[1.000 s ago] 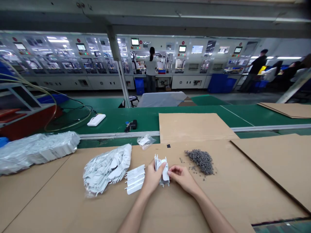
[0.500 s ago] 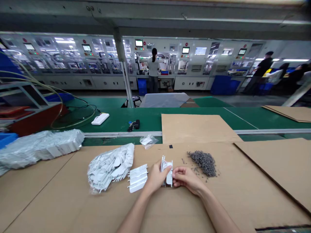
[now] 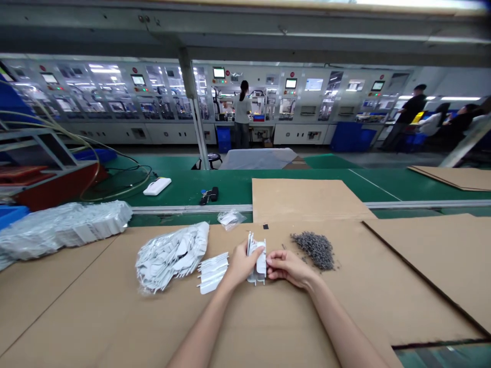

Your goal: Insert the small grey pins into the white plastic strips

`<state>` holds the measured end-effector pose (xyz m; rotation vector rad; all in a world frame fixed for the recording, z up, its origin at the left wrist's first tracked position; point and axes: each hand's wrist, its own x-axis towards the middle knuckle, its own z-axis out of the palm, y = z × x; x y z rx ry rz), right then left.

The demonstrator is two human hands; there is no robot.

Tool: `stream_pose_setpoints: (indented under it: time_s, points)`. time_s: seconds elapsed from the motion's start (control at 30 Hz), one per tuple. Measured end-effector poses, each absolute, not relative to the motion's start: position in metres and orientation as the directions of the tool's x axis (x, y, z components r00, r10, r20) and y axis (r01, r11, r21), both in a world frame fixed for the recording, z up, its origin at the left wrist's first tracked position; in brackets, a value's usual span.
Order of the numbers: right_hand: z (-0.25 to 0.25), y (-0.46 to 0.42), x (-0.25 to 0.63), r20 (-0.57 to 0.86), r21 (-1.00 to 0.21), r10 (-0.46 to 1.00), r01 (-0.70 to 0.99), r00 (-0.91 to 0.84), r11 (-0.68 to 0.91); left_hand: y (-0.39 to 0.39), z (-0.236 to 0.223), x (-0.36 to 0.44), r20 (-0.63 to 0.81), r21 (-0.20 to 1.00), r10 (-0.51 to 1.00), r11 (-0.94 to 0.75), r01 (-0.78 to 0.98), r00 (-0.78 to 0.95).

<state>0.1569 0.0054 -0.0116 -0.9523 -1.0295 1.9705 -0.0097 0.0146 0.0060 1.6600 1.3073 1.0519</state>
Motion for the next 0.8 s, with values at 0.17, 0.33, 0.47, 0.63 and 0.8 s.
stream_pose_setpoints:
  time_s: [0.17, 0.33, 0.47, 0.63, 0.8]
  points:
    - [-0.012, 0.005, 0.150, -0.213, -0.895, 0.887, -0.283, -0.411, -0.346, 0.011, 0.009, -0.008, 0.155, 0.905, 0.979, -0.193, 0.379, 0.129]
    - [-0.015, 0.005, 0.149, -0.233, -0.905, 0.877, -0.235, -0.421, -0.353, 0.010, 0.007, -0.007, 0.168, 0.892, 0.983, -0.185, 0.412, 0.078]
    - [-0.016, 0.003, 0.148, -0.242, -0.911, 0.883, -0.219, -0.403, -0.349, 0.010, 0.003, -0.009, 0.157, 0.910, 0.983, -0.183, 0.373, 0.098]
    - [-0.015, -0.002, 0.152, -0.220, -0.926, 0.920, -0.228, -0.324, -0.302, 0.008, -0.005, -0.015, 0.052, 0.933, 0.994, -0.081, 0.351, 0.093]
    - [-0.018, -0.002, 0.171, -0.107, -0.941, 0.993, -0.315, -0.057, -0.120, 0.008, 0.002, -0.025, -0.049, 0.936, 0.995, 0.014, 0.351, 0.091]
